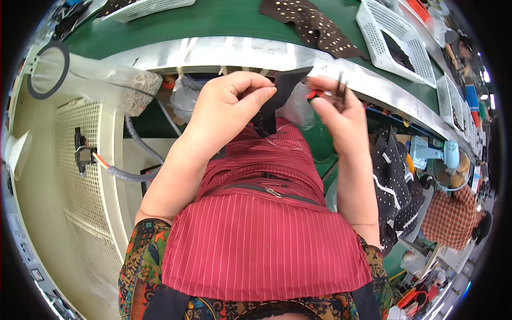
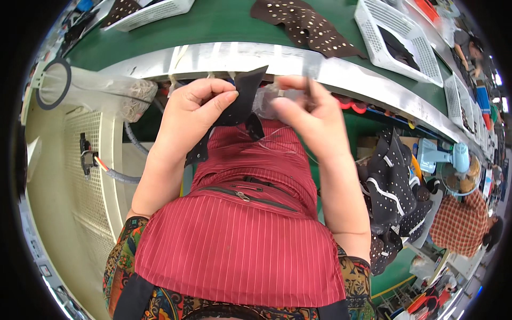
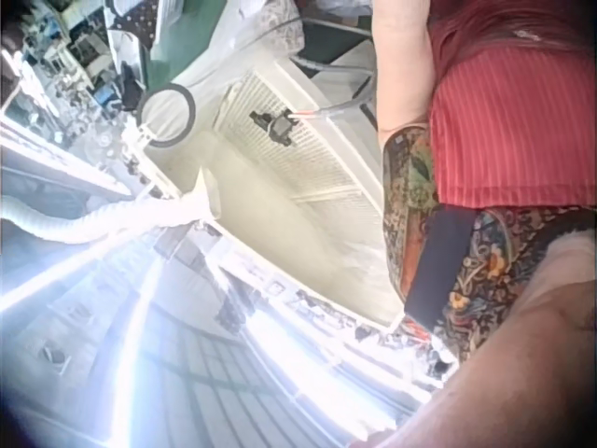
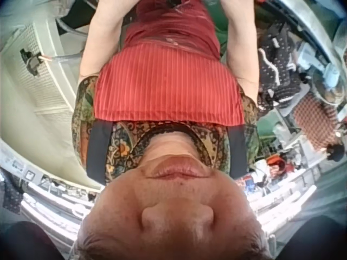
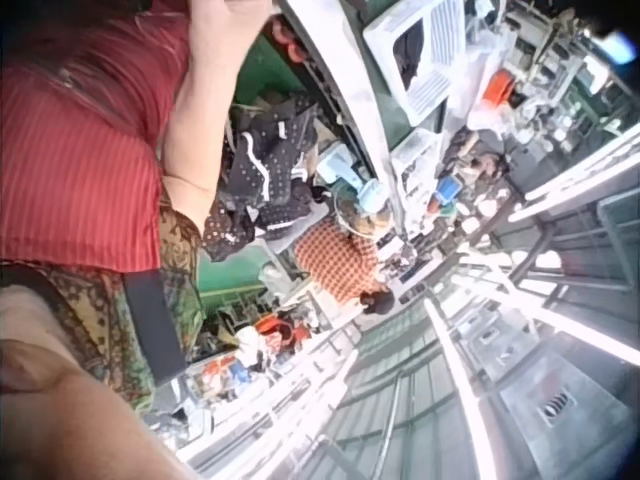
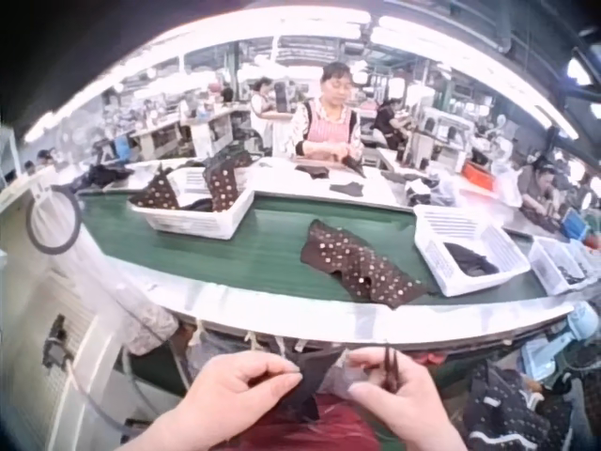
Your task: The person trims the edges of black fabric pieces with gold studs using scissors. They handle the fabric pieces one by one, cutting along the edges and occasionally adjusting the material. The person places the trimmed pieces into a white basket on the table.
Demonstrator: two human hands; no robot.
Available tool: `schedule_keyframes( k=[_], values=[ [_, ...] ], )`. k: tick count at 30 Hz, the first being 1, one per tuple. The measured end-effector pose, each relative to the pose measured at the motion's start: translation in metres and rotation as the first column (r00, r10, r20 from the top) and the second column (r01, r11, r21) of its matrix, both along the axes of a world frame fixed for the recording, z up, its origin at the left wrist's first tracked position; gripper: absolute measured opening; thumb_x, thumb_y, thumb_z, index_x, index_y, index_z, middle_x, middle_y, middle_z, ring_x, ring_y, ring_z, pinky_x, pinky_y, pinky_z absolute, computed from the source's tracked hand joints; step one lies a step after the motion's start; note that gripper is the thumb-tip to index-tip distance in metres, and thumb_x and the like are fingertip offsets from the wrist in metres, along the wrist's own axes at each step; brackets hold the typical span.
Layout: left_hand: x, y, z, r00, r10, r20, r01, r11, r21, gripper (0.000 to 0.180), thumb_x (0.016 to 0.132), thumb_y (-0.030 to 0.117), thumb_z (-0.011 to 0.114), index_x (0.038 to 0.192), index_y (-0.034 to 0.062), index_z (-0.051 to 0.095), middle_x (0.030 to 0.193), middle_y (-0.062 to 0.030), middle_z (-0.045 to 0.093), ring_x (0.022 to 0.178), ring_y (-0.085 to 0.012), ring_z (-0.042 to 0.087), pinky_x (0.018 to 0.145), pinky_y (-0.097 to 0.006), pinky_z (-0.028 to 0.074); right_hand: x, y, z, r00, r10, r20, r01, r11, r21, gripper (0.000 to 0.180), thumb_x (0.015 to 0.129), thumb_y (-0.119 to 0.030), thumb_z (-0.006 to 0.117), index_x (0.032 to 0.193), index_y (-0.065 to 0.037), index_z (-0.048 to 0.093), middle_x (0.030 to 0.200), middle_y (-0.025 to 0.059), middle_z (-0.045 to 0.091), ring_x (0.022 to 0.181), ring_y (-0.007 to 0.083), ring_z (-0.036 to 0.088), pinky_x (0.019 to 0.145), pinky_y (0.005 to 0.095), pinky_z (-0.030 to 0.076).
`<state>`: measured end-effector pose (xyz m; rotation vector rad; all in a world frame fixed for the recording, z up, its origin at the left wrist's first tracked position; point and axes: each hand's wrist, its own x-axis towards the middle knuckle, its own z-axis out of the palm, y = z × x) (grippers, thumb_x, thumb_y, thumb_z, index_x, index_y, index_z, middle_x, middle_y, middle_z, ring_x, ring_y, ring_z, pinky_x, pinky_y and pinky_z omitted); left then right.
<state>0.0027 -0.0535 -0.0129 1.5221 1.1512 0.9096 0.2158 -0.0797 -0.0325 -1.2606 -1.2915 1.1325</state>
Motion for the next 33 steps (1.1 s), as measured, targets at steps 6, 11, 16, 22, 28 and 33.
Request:
schedule_keyframes(
  k=[6, 11, 16, 22, 28, 33],
  values=[
    [0.005, -0.001, -0.002, 0.993, -0.054, -0.108, 0.070, 0.986, 0.154, 0.015, 0.087, 0.011, 0.059, 0.096, -0.0001, 0.065, 0.086, -0.0085, 0.068, 0.080, -0.0137, 0.063, 0.071, -0.026, 0.049, -0.032, 0.013, -0.002, 0.980, -0.018, 0.200, -0.027, 0.976, 0.218, 0.018, 0.077, -0.012, 0.071, 0.082, -0.001, 0.058, 0.069, 0.0048, 0.052, 0.063, 0.0157, 0.050, 0.057, 0.0292, 0.040],
    [-0.013, -0.013, -0.012, 0.978, -0.195, 0.069, 0.199, 0.977, -0.069, 0.044, 0.081, 0.004, 0.066, 0.121, -0.0027, 0.048, 0.110, -0.0130, 0.061, 0.103, -0.0130, 0.057, 0.089, -0.025, 0.044, -0.028, 0.008, 0.002, 0.979, -0.175, 0.103, 0.154, 0.970, 0.191, 0.012, 0.079, -0.006, 0.068, 0.084, 0.000, 0.059, 0.070, 0.0032, 0.052, 0.062, 0.0114, 0.049, 0.057, 0.0263, 0.041],
    [-0.035, -0.027, -0.043, 0.969, -0.112, -0.219, 0.069, 0.979, -0.192, 0.019, 0.086, 0.003, 0.060, 0.104, -0.0024, 0.061, 0.091, -0.0079, 0.066, 0.087, -0.0088, 0.059, 0.077, -0.022, 0.046, -0.012, -0.005, 0.011, 0.961, -0.243, -0.134, 0.261, 0.955, 0.143, 0.008, 0.082, -0.002, 0.066, 0.086, -0.001, 0.059, 0.074, -0.0016, 0.058, 0.066, 0.0024, 0.051, 0.058, 0.0191, 0.042],
    [-0.034, -0.032, -0.044, 0.991, 0.013, 0.136, -0.015, 1.000, 0.014, 0.016, 0.090, 0.005, 0.054, 0.100, -0.0006, 0.064, 0.087, -0.0050, 0.066, 0.078, -0.0083, 0.058, 0.070, -0.023, 0.046, 0.009, -0.025, 0.010, 0.906, -0.350, -0.240, 0.361, 0.933, 0.003, 0.010, 0.080, 0.002, 0.066, 0.086, -0.003, 0.059, 0.079, -0.0002, 0.058, 0.068, 0.0044, 0.052, 0.062, 0.0191, 0.043],
    [-0.015, -0.014, -0.003, 0.953, -0.274, -0.130, 0.301, 0.909, 0.287, 0.017, 0.085, 0.003, 0.056, 0.099, 0.0045, 0.064, 0.088, -0.0115, 0.065, 0.081, -0.0253, 0.063, 0.073, -0.030, 0.049, 0.066, -0.048, -0.001, 0.836, -0.498, -0.231, 0.513, 0.858, 0.004, 0.017, 0.080, 0.000, 0.061, 0.096, -0.003, 0.057, 0.078, -0.0013, 0.055, 0.053, 0.0031, 0.042, 0.045, 0.0178, 0.031],
    [0.011, 0.000, -0.002, 0.876, -0.359, -0.323, 0.470, 0.787, 0.399, 0.013, 0.083, 0.018, 0.061, 0.092, 0.0091, 0.063, 0.083, -0.0082, 0.064, 0.078, -0.0287, 0.062, 0.068, -0.039, 0.048, 0.095, -0.069, 0.033, 0.853, -0.495, 0.164, 0.420, 0.839, 0.346, 0.036, 0.072, 0.001, 0.065, 0.107, -0.001, 0.057, 0.097, 0.0031, 0.055, 0.063, 0.0039, 0.042, 0.058, 0.0171, 0.035]
  ],
)
